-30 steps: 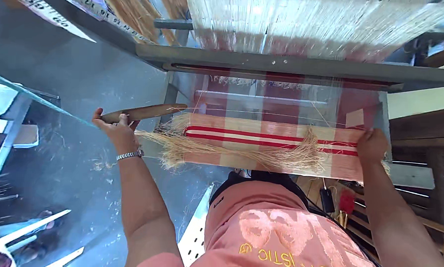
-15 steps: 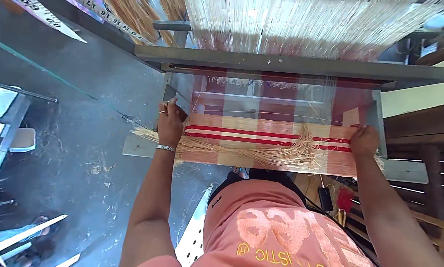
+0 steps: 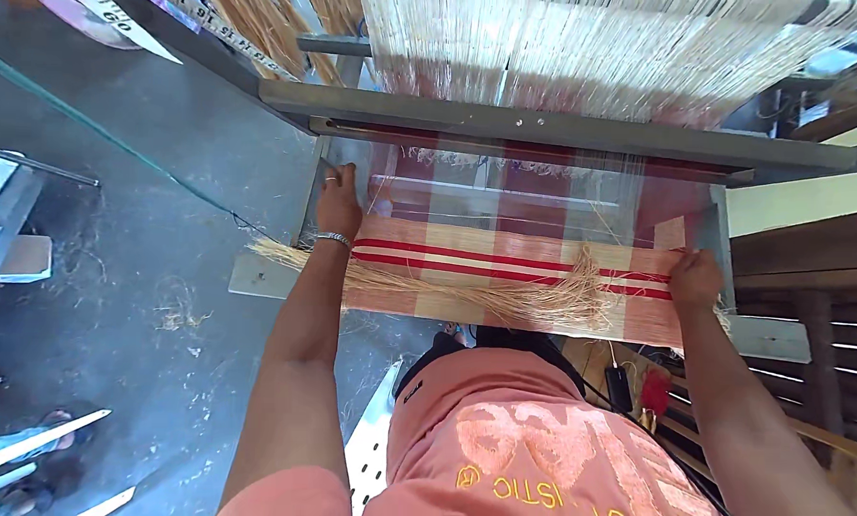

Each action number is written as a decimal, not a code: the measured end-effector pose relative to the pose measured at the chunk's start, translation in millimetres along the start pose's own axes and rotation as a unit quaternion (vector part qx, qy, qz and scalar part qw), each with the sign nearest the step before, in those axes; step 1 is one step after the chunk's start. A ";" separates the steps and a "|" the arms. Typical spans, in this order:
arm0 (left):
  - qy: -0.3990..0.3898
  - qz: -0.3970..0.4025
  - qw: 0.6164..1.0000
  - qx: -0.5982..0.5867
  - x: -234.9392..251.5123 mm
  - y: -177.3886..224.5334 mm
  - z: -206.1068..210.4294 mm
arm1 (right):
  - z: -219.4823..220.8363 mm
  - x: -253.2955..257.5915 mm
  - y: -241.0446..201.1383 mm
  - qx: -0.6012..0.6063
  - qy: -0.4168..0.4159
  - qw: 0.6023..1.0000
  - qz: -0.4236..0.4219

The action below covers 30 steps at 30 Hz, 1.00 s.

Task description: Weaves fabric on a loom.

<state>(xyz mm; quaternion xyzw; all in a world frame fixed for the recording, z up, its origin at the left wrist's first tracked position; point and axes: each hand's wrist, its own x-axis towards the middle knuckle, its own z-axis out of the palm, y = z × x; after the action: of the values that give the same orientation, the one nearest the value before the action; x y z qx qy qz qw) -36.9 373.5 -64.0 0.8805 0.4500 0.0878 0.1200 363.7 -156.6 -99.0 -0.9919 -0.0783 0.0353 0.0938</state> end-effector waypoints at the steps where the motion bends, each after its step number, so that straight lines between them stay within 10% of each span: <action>1: 0.028 -0.028 0.999 -0.018 -1.3 -11.5 -9.3 | -1.6 1.2 2.4 0.000 -0.008 1.000 -0.009; 7: 0.319 0.036 0.946 -0.044 -73.5 -64.8 -116.2 | -57.0 -1.9 -20.4 0.095 0.073 0.993 0.018; 11: 0.433 0.085 0.867 -0.231 -140.6 -26.8 -137.8 | -95.1 3.8 -116.0 0.200 0.151 0.939 -0.236; 15: 0.274 0.034 0.849 -0.450 -167.9 45.8 -86.4 | -79.7 28.9 -241.0 0.147 0.109 0.896 -0.405; 18: 0.118 0.006 0.844 -0.524 -176.5 74.4 -10.9 | -40.4 34.3 -290.4 0.065 0.088 0.923 -0.370; 30: 0.156 0.007 0.985 -0.077 -194.8 74.5 112.0 | -28.9 -109.1 -202.9 0.005 0.055 0.940 -0.337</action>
<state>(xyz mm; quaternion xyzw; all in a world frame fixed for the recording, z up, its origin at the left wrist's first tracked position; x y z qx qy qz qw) -62.9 158.0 -158.5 0.8471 0.4493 0.2596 0.1149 228.4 17.4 -25.8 -0.9075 -0.4022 -0.0529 0.1090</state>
